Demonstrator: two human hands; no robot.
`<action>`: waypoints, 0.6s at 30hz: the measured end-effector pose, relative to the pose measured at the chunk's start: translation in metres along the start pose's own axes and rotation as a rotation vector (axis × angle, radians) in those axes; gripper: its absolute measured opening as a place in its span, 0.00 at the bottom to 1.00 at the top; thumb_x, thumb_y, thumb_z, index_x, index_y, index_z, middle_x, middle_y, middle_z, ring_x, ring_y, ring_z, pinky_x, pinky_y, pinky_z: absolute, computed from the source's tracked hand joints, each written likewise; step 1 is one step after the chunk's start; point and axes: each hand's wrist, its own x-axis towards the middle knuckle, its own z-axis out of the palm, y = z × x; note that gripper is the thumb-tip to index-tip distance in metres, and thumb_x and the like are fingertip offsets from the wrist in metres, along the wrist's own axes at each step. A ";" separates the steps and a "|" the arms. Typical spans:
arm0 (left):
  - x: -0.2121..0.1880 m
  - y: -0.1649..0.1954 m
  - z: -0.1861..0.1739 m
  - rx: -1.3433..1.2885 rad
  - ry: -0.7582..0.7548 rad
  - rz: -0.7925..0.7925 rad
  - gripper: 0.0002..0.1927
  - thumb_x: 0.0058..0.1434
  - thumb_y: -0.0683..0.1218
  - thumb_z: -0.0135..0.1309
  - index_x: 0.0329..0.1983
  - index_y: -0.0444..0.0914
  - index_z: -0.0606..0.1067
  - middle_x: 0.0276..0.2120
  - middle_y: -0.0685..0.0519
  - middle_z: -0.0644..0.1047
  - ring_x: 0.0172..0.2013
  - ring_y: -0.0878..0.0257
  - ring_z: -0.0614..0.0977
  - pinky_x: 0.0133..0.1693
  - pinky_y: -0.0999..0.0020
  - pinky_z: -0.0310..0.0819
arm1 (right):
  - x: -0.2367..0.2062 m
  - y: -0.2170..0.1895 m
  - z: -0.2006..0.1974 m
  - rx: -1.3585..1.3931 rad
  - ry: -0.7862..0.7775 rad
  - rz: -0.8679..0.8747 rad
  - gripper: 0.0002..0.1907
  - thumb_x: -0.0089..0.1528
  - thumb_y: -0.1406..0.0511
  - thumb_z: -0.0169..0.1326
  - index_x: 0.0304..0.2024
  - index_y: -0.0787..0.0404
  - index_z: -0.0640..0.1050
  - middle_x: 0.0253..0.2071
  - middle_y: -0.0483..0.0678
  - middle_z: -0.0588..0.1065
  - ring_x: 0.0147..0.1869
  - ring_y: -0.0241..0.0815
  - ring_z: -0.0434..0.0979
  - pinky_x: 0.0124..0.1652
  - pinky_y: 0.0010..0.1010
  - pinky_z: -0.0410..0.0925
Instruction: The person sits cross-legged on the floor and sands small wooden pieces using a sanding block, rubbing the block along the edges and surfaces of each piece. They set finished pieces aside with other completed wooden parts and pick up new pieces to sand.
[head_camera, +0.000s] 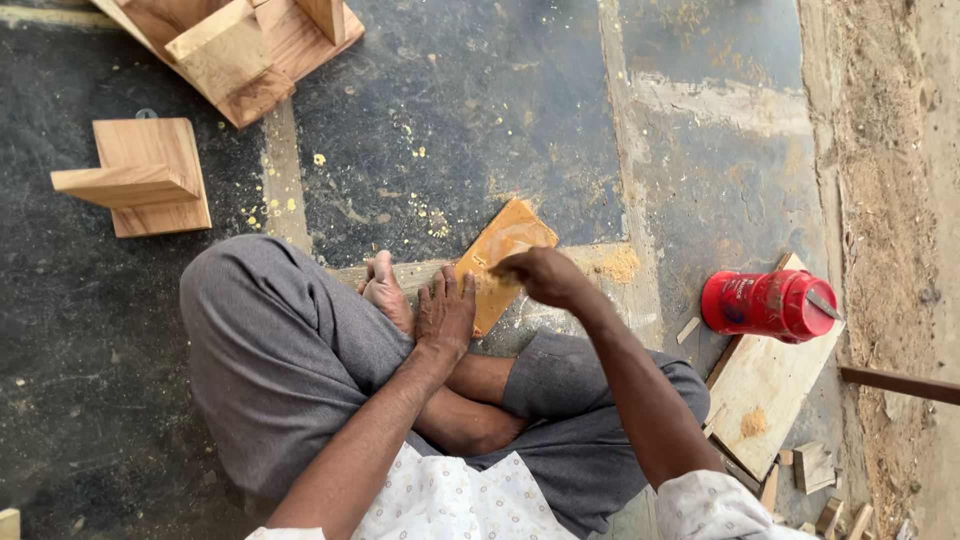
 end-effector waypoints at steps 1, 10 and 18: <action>-0.002 0.000 0.000 -0.007 -0.007 -0.004 0.48 0.55 0.54 0.67 0.74 0.37 0.58 0.70 0.33 0.57 0.70 0.43 0.59 0.64 0.46 0.57 | -0.003 0.006 -0.011 0.036 0.113 0.019 0.15 0.69 0.70 0.47 0.52 0.53 0.82 0.49 0.47 0.82 0.47 0.38 0.82 0.45 0.35 0.77; 0.003 0.001 0.010 0.050 0.166 -0.010 0.39 0.60 0.48 0.64 0.73 0.40 0.61 0.70 0.36 0.59 0.69 0.45 0.62 0.63 0.45 0.59 | -0.009 -0.007 0.077 -1.004 0.530 -0.194 0.24 0.57 0.67 0.51 0.57 0.64 0.73 0.49 0.58 0.78 0.49 0.50 0.79 0.50 0.38 0.78; -0.004 0.001 0.000 -0.005 0.002 -0.013 0.49 0.52 0.54 0.68 0.74 0.38 0.59 0.70 0.34 0.57 0.69 0.44 0.59 0.64 0.46 0.57 | -0.004 0.047 -0.002 -0.374 0.142 0.584 0.19 0.72 0.67 0.42 0.61 0.50 0.77 0.30 0.54 0.81 0.22 0.41 0.68 0.24 0.36 0.70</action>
